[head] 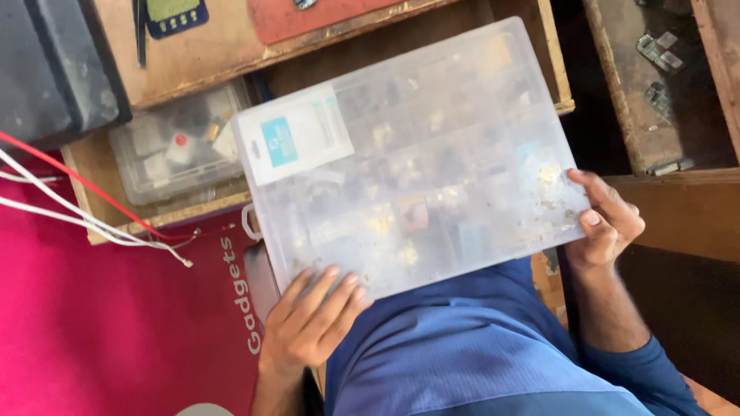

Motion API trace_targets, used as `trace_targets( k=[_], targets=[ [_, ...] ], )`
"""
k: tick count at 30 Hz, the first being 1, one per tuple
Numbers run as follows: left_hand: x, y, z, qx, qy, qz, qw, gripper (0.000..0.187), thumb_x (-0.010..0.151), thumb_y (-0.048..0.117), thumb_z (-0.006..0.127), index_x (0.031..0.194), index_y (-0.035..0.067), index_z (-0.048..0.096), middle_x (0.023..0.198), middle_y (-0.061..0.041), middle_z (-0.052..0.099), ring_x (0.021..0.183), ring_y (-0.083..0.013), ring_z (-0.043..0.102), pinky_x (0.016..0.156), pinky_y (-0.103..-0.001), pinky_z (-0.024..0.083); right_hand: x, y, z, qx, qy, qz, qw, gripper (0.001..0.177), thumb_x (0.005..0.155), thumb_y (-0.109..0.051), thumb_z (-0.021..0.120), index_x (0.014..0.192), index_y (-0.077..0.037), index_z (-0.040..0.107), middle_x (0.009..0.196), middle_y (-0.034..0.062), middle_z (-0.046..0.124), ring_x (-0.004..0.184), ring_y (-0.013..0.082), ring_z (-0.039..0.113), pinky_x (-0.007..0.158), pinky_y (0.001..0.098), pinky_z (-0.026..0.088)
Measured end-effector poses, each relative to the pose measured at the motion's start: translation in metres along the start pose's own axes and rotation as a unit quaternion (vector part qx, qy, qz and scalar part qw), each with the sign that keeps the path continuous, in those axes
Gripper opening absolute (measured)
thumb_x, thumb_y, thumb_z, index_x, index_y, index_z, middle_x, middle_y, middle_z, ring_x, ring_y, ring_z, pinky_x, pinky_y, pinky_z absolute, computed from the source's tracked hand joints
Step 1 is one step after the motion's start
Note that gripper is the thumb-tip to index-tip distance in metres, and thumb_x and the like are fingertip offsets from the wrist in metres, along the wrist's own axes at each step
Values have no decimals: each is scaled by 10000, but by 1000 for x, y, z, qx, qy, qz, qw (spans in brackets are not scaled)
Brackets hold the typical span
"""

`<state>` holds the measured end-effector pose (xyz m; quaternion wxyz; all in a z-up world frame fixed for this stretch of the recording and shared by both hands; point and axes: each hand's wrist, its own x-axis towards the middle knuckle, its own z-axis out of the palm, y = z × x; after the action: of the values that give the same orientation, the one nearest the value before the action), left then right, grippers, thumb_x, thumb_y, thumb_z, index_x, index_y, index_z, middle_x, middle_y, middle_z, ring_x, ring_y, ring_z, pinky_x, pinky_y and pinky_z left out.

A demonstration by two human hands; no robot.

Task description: The person is repairing a mobile phone circuit board. They use a soldering iron to work on the board, then open a drawer to retrieve a small component from a plastic organizer. After closing the drawer, they apply a substance from a syringe to the board and continue soldering.

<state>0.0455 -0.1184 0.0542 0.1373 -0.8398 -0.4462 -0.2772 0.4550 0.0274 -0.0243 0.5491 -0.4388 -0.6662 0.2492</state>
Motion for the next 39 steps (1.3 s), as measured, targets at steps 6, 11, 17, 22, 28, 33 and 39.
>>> trace_targets(
  k=[6, 11, 17, 22, 28, 33, 39],
  targets=[
    [18, -4, 3, 12, -10, 52, 999, 265, 971, 192, 803, 1149, 5, 744, 1219, -131, 738, 1203, -275, 678, 1012, -442, 530, 30, -53, 4, -336, -113, -222, 908, 868, 867, -657, 574, 1372, 46, 637, 1096, 272, 661, 924, 382, 671, 838, 465, 544],
    [26, -10, 1, 47, 12, 97, 994, 295, 1026, 222, 758, 1107, -60, 725, 1181, -180, 732, 1161, -295, 701, 972, -444, 553, 42, -99, 11, -370, -243, -367, 818, 617, 893, -464, 815, 1293, -21, 656, 1361, 160, 657, 1342, 390, 576, 1151, 621, 456],
    [37, -19, -8, 108, -16, 155, 982, 311, 1053, 237, 707, 1125, -64, 732, 1129, -190, 752, 1121, -304, 718, 956, -433, 558, 55, -113, 5, -406, -343, -363, 765, 549, 917, -349, 724, 1261, 76, 669, 1348, 268, 656, 1311, 431, 582, 1073, 604, 417],
    [43, -20, -17, 107, -36, 174, 978, 371, 1067, 252, 657, 1045, -114, 709, 1085, -247, 746, 1104, -328, 730, 943, -456, 559, 58, -119, 5, -424, -399, -378, 720, 568, 892, -349, 683, 1246, 96, 674, 1356, 294, 659, 1283, 434, 597, 1049, 580, 423],
    [52, -19, -27, 97, -15, 188, 977, 345, 1081, 224, 663, 1000, -109, 693, 1059, -245, 748, 1090, -339, 736, 943, -449, 563, 68, -83, -2, -120, -212, -112, 963, 776, 1046, -664, 371, 1387, 23, 494, 1502, 231, 469, 1423, 377, 471, 1204, 559, 372],
    [65, -12, -42, 60, -8, 207, 976, 357, 1076, 214, 687, 981, -130, 677, 1012, -269, 732, 1060, -376, 737, 913, -451, 577, 45, -33, -2, 298, -178, 344, 872, 899, 1042, -655, 258, 1607, 43, 310, 1499, 317, 476, 1361, 425, 506, 1066, 494, 486],
    [93, -16, -102, 10, -59, 140, 988, 380, 1046, 267, 719, 1031, -110, 672, 1037, -286, 732, 1046, -391, 738, 890, -451, 565, 12, 19, 7, 202, -105, 383, 895, 675, 1078, -493, 448, 1514, 22, 414, 1338, 200, 542, 1165, 297, 551, 920, 436, 528]
  ],
)
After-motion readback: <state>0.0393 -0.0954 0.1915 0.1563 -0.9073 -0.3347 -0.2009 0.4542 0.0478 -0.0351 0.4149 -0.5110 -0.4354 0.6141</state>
